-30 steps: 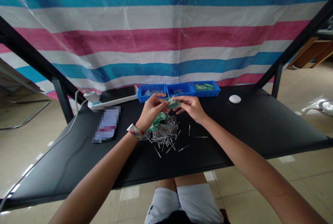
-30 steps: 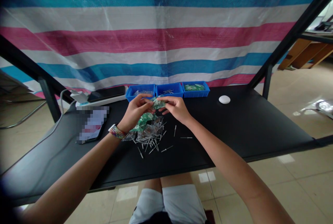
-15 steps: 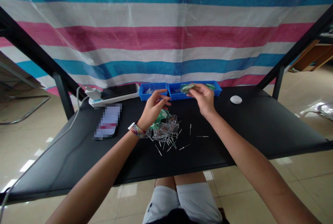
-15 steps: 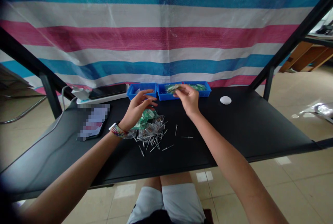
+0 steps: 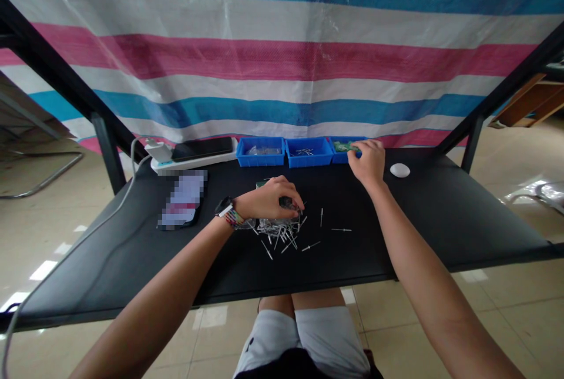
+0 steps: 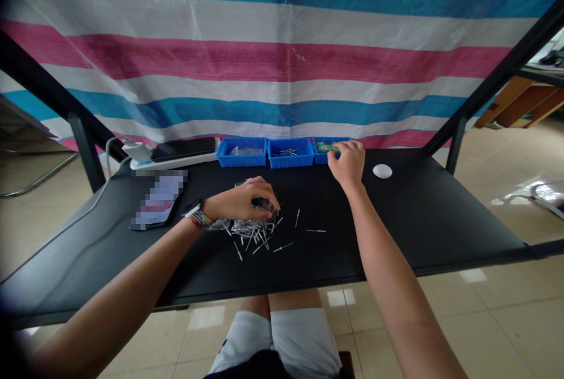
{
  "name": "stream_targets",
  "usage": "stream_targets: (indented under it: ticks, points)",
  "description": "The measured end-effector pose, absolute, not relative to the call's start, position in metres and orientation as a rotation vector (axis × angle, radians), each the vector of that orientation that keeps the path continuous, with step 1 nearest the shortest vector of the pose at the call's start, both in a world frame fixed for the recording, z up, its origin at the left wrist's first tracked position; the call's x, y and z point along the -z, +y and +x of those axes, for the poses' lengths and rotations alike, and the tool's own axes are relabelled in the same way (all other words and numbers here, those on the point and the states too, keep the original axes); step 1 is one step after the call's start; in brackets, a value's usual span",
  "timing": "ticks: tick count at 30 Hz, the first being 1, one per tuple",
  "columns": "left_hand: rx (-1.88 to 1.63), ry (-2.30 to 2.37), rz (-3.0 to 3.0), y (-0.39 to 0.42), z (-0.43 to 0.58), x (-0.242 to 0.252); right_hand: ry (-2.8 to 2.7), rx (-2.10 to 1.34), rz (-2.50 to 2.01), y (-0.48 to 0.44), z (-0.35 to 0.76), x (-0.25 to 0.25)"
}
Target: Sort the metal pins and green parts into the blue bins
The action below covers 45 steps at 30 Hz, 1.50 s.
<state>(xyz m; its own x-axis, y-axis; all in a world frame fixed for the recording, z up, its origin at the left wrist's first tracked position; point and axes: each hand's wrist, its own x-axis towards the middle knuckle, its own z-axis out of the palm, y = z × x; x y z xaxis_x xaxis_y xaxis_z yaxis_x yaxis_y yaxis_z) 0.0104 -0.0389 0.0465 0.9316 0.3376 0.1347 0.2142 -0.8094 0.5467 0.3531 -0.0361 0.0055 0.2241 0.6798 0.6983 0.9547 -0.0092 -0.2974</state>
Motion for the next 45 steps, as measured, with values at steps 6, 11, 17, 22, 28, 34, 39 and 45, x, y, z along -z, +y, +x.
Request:
stream_targets:
  ticks: [6, 11, 17, 22, 28, 34, 39, 45]
  points:
    - [-0.261, 0.516, 2.573, -0.043, 0.015, -0.042, -1.511, 0.430, -1.640, -0.034, 0.339, -0.010]
    - [-0.402, 0.490, 2.403, -0.043, 0.013, -0.050, -1.545, 0.378, -1.515, -0.037, 0.315, -0.014]
    - [-0.607, 0.525, 1.858, -0.038, 0.009, -0.057, -1.520, 0.102, -1.333, -0.050, 0.278, -0.021]
    - [-0.997, 0.619, 1.522, -0.031, 0.013, -0.046, -1.442, -0.718, -1.104, -0.066, 0.241, -0.027]
    - [-1.175, 0.651, 1.251, -0.029, 0.018, -0.041, -1.348, -1.180, -0.952, -0.076, 0.210, -0.028]
    - [-1.058, 0.631, 1.285, -0.031, 0.018, -0.043, -1.277, -1.074, -0.982, -0.075, 0.211, -0.029]
    - [-0.925, 0.703, 1.485, -0.034, 0.014, -0.045, -1.366, -0.869, -0.999, -0.080, 0.215, -0.034]
    - [-0.980, 0.708, 1.510, -0.033, 0.014, -0.046, -1.225, -1.045, -0.977, -0.083, 0.214, -0.036]
